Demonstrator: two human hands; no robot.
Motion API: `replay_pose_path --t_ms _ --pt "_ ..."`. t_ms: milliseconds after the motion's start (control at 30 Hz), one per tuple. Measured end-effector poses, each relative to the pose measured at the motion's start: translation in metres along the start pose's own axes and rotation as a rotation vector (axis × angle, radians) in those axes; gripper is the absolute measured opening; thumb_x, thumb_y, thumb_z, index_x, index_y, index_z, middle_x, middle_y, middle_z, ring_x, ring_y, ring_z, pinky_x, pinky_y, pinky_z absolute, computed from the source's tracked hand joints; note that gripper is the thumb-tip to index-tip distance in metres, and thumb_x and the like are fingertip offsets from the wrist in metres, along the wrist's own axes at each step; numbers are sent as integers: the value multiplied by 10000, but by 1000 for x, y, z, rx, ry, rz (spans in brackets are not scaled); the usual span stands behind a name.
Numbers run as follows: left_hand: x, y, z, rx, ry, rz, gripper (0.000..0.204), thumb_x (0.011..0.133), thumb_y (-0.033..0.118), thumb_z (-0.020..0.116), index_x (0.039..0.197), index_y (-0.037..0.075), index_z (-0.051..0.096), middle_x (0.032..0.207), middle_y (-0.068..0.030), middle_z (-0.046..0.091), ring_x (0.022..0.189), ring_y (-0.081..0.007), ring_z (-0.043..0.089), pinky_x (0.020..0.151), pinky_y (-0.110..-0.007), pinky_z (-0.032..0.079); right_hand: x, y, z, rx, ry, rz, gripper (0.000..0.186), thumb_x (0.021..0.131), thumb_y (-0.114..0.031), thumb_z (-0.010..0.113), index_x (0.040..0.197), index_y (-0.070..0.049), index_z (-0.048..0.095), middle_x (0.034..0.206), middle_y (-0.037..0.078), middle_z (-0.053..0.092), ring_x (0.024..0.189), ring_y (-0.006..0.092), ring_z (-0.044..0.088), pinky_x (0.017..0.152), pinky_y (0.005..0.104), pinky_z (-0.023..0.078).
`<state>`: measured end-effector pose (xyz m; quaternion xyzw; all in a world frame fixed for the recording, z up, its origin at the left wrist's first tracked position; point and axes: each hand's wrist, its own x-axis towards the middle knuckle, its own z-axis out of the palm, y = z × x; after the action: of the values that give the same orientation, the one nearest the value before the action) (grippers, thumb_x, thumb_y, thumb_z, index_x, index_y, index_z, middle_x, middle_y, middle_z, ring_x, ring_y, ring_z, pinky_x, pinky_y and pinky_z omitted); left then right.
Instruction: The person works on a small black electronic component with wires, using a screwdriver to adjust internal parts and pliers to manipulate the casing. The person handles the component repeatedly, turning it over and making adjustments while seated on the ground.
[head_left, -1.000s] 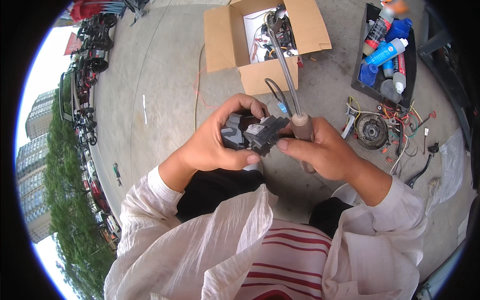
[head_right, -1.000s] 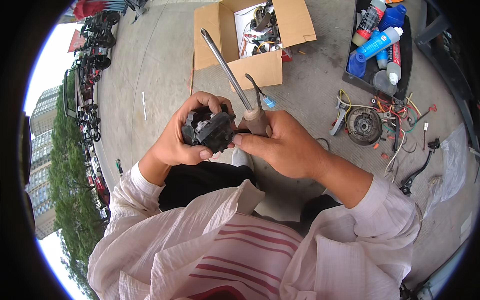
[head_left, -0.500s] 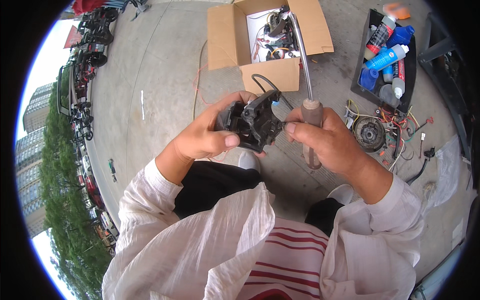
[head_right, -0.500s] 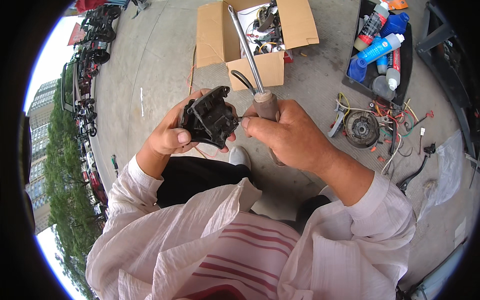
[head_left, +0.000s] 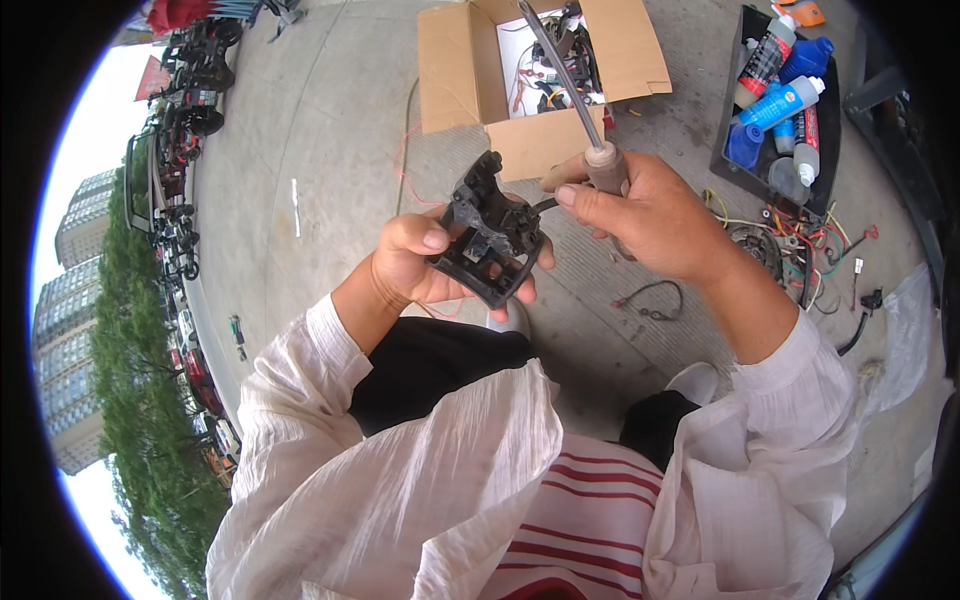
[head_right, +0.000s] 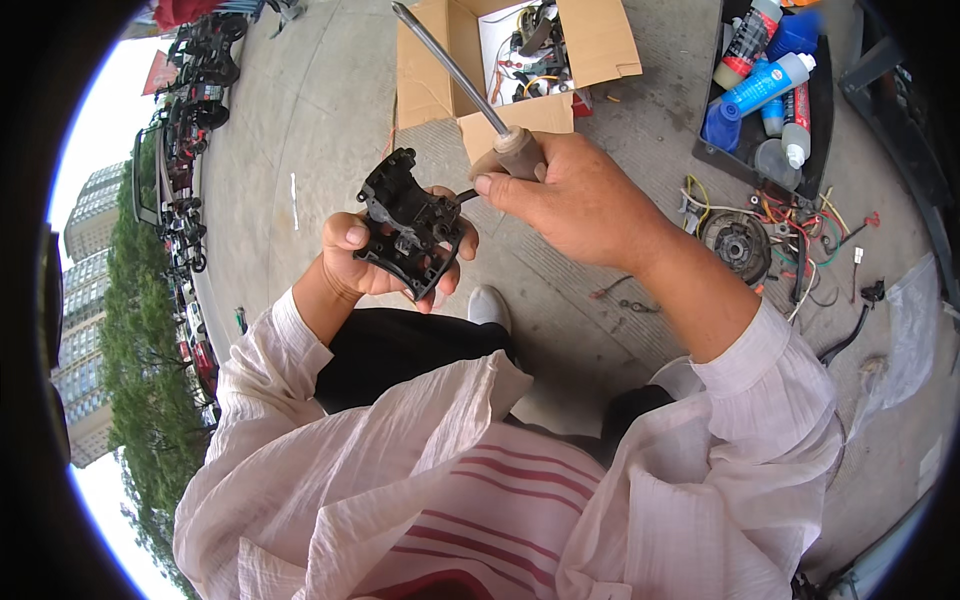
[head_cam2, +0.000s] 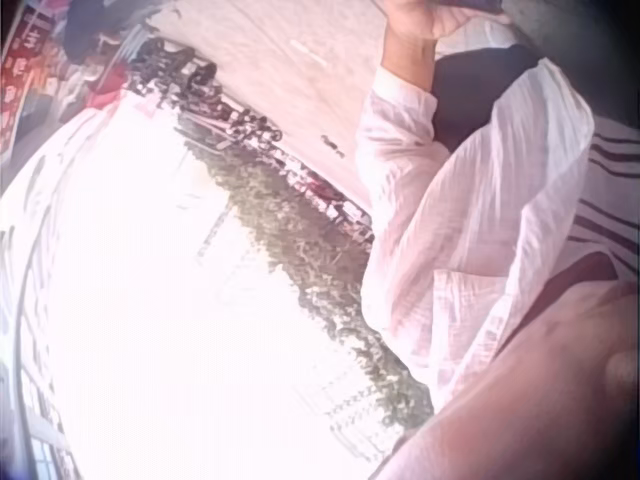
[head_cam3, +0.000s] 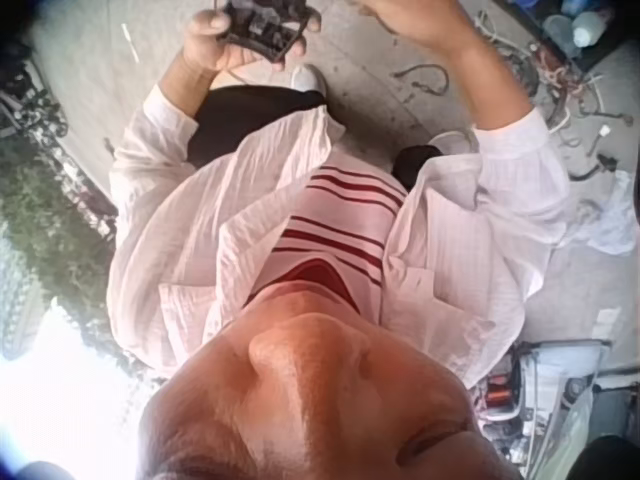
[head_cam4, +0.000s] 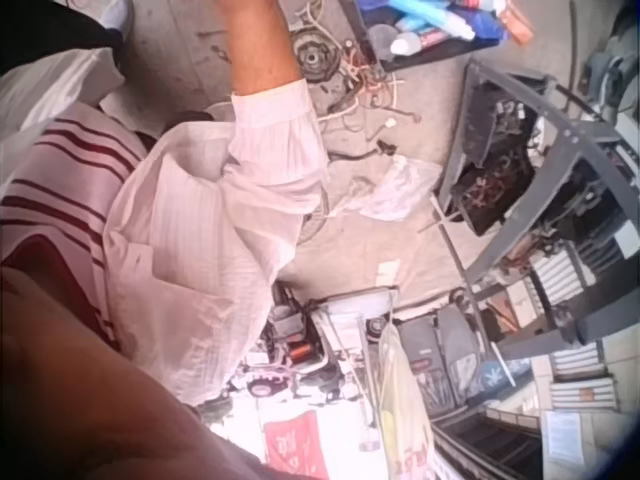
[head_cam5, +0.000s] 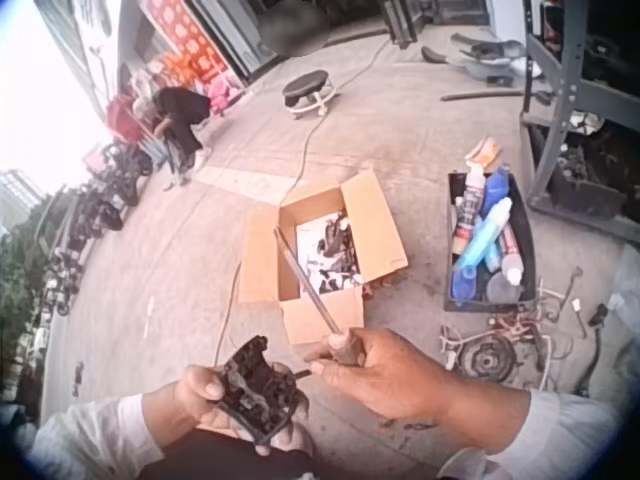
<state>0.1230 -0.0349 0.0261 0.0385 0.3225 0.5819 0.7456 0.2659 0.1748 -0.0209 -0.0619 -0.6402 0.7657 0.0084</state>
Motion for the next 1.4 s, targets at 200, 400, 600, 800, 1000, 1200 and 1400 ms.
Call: replay_pose_path --t_ms 200,400,600,800,1000,1200,1400 --pt "-11 10 -7 105 101 108 880 757 486 703 1404 29 318 1308 -314 365 985 -415 632 643 -431 632 -36 -45 -11 -194 162 173 315 886 -181 617 1106 37 562 888 117 644 831 172 591 779 342 478" --pt "-13 14 -19 95 58 364 963 793 694 601 1441 40 320 1335 -273 467 1089 -382 609 663 -360 569 -61 -56 -6 33 42 2 413 793 -27 512 1204 10 528 1052 102 565 906 141 534 838 321 447" --pt "-25 32 -17 470 157 404 983 746 660 685 1437 72 306 1235 -237 537 1022 -355 639 586 -312 552 -57 -56 -14 -251 -16 -182 495 736 -7 547 1230 13 525 1101 159 629 1041 217 623 921 336 464" --pt "-22 33 -4 425 189 504 969 767 808 471 1411 99 322 1113 -231 594 738 -224 659 495 -238 496 -61 -67 -12 -257 -59 -81 526 689 14 554 1215 11 562 1071 163 657 958 259 672 875 342 499" --pt "-15 32 3 591 480 603 965 789 779 480 1418 60 349 1144 -216 579 853 -242 665 633 -290 569 -63 -70 -14 -325 -36 -367 567 678 13 542 1245 24 539 1083 166 641 971 231 663 882 330 499" --pt "-18 30 22 1418 632 661 929 766 438 790 1460 41 316 1199 -135 560 1105 -237 575 958 -359 468 -62 -66 -18 432 201 -57 499 807 -8 544 1291 75 456 1154 142 603 873 109 576 737 265 495" --pt "-6 21 37 1668 685 725 944 547 259 947 1311 44 435 1147 -149 580 1052 -282 610 911 -366 497 -46 -36 -6 468 114 169 552 820 -66 643 1314 31 418 1118 98 553 877 102 531 804 259 459"
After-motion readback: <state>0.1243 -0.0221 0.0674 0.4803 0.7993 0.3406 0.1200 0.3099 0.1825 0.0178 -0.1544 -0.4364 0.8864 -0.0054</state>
